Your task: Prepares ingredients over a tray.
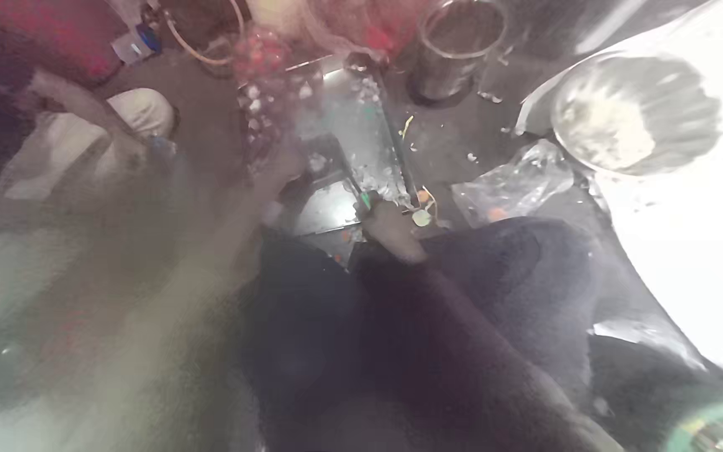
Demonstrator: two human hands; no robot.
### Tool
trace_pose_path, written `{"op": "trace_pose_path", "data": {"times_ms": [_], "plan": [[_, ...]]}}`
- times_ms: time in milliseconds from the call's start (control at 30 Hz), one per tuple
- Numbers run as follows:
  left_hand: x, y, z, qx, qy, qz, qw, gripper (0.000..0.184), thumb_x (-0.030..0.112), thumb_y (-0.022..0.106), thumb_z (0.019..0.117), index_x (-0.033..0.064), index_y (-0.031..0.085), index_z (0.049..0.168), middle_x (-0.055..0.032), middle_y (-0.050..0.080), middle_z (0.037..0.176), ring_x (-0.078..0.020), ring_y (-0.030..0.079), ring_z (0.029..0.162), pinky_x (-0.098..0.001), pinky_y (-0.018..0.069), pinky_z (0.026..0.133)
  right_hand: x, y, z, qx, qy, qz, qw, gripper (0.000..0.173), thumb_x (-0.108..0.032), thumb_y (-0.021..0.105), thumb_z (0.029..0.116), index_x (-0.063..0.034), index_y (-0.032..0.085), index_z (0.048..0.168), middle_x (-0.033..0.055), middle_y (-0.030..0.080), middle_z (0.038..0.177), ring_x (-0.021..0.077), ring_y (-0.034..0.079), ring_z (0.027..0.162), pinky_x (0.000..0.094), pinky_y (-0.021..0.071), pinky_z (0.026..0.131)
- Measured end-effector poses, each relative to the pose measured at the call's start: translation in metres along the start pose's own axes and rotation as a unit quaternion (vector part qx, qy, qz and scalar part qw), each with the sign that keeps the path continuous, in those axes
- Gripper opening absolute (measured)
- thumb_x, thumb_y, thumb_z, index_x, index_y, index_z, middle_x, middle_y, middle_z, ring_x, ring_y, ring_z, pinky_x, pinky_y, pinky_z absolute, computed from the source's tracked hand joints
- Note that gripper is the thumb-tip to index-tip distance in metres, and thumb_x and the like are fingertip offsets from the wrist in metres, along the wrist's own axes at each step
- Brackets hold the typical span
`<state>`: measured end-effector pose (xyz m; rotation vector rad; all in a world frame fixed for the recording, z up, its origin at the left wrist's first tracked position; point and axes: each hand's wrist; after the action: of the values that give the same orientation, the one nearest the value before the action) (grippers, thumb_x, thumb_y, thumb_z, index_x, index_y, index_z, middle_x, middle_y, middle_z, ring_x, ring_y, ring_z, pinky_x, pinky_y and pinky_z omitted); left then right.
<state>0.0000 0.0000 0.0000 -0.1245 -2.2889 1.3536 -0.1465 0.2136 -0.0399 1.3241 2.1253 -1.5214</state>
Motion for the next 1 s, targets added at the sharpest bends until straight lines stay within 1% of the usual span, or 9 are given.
{"op": "trace_pose_path", "data": {"times_ms": [100, 233, 267, 367, 467, 600, 733, 867, 1000], "plan": [[0.012, -0.01, -0.025, 0.02, -0.032, 0.06, 0.998, 0.036, 0.022, 0.061, 0.1005, 0.0001, 0.065, 0.129, -0.0278, 0.065, 0.129, -0.0461, 0.061, 0.124, -0.0687, 0.0465, 0.103, -0.001, 0.011, 0.003, -0.008, 0.01, -0.033, 0.999, 0.046, -0.047, 0.048, 0.1074, -0.0077, 0.06, 0.128, 0.0196, 0.071, 0.097, 0.0394, 0.071, 0.092, 0.0607, 0.0568, 0.079], [0.001, 0.007, -0.03, 0.085, 0.058, 0.069, 0.992, 0.037, 0.024, 0.065, 0.0987, 0.0198, 0.068, 0.135, -0.0152, 0.067, 0.134, -0.0368, 0.062, 0.127, -0.0631, 0.0483, 0.106, -0.001, 0.015, -0.001, 0.008, -0.019, -0.034, 0.999, 0.041, -0.04, 0.049, 0.1077, -0.0054, 0.058, 0.128, 0.0202, 0.07, 0.095, 0.0397, 0.071, 0.092, 0.0599, 0.0572, 0.078], [0.001, 0.014, -0.028, 0.097, 0.073, 0.086, 0.989, 0.039, 0.024, 0.066, 0.0975, 0.0184, 0.067, 0.136, -0.016, 0.067, 0.134, -0.0374, 0.062, 0.127, -0.0629, 0.0493, 0.105, -0.002, 0.015, -0.001, 0.012, -0.019, -0.039, 0.999, 0.04, -0.039, 0.049, 0.1076, -0.0057, 0.057, 0.128, 0.0195, 0.07, 0.095, 0.0394, 0.071, 0.091, 0.0594, 0.0573, 0.078], [0.02, 0.015, -0.035, 0.077, 0.05, 0.142, 0.986, 0.041, 0.018, 0.069, 0.0929, 0.0014, 0.064, 0.13, -0.0255, 0.065, 0.126, -0.0437, 0.064, 0.119, -0.0634, 0.0527, 0.098, -0.007, 0.019, 0.001, -0.002, 0.009, -0.057, 0.998, 0.042, -0.041, 0.049, 0.1079, -0.0074, 0.055, 0.131, 0.0195, 0.071, 0.095, 0.0393, 0.072, 0.09, 0.0599, 0.0584, 0.077], [0.037, 0.007, -0.044, 0.045, 0.031, 0.15, 0.987, 0.028, 0.016, 0.064, 0.0964, 0.0018, 0.068, 0.12, -0.0237, 0.069, 0.12, -0.0422, 0.068, 0.113, -0.0634, 0.0545, 0.094, -0.016, 0.022, -0.002, -0.022, 0.016, -0.076, 0.997, 0.041, -0.039, 0.049, 0.1083, -0.0055, 0.056, 0.131, 0.0214, 0.07, 0.1, 0.0407, 0.071, 0.095, 0.0607, 0.0573, 0.08], [0.042, 0.012, -0.046, 0.042, 0.032, 0.165, 0.985, 0.027, 0.011, 0.065, 0.0946, -0.0013, 0.067, 0.118, -0.0264, 0.067, 0.122, -0.0447, 0.067, 0.113, -0.0632, 0.0549, 0.092, -0.016, 0.027, -0.006, -0.006, -0.002, -0.096, 0.995, 0.039, -0.038, 0.046, 0.109, -0.0056, 0.055, 0.128, 0.0193, 0.069, 0.099, 0.0393, 0.071, 0.094, 0.0585, 0.0583, 0.079], [0.035, 0.012, -0.039, 0.041, 0.035, 0.165, 0.985, 0.025, 0.016, 0.063, 0.0971, 0.0058, 0.07, 0.119, -0.0214, 0.07, 0.118, -0.0412, 0.069, 0.108, -0.062, 0.0567, 0.089, -0.03, 0.025, -0.007, -0.02, 0.005, -0.106, 0.994, 0.039, -0.039, 0.045, 0.1092, -0.006, 0.053, 0.13, 0.0187, 0.069, 0.099, 0.0387, 0.072, 0.094, 0.0579, 0.0585, 0.078], [0.028, 0.012, -0.03, 0.038, 0.066, 0.161, 0.984, 0.022, 0.018, 0.064, 0.0965, 0.0007, 0.073, 0.107, -0.0227, 0.071, 0.113, -0.0416, 0.068, 0.109, -0.0613, 0.0548, 0.093, -0.048, 0.037, 0.01, -0.003, 0.005, -0.087, 0.996, 0.039, -0.036, 0.047, 0.1084, -0.0029, 0.051, 0.129, 0.0215, 0.067, 0.096, 0.0412, 0.071, 0.087, 0.0595, 0.0579, 0.069], [0.037, 0.005, -0.034, 0.025, 0.061, 0.144, 0.987, 0.027, 0.018, 0.059, 0.1005, -0.0002, 0.07, 0.117, -0.0255, 0.068, 0.119, -0.044, 0.066, 0.114, -0.0635, 0.053, 0.096, -0.054, 0.044, 0.035, 0.0, 0.03, -0.104, 0.994, 0.037, -0.032, 0.05, 0.1057, -0.0027, 0.053, 0.128, 0.0212, 0.069, 0.096, 0.0412, 0.072, 0.086, 0.0603, 0.0573, 0.066]]}}
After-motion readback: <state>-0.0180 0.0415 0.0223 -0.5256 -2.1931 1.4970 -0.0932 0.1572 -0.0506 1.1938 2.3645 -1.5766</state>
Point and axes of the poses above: each hand's wrist, its own z-axis towards the middle knuckle, its own y-axis out of the palm, x = y × z
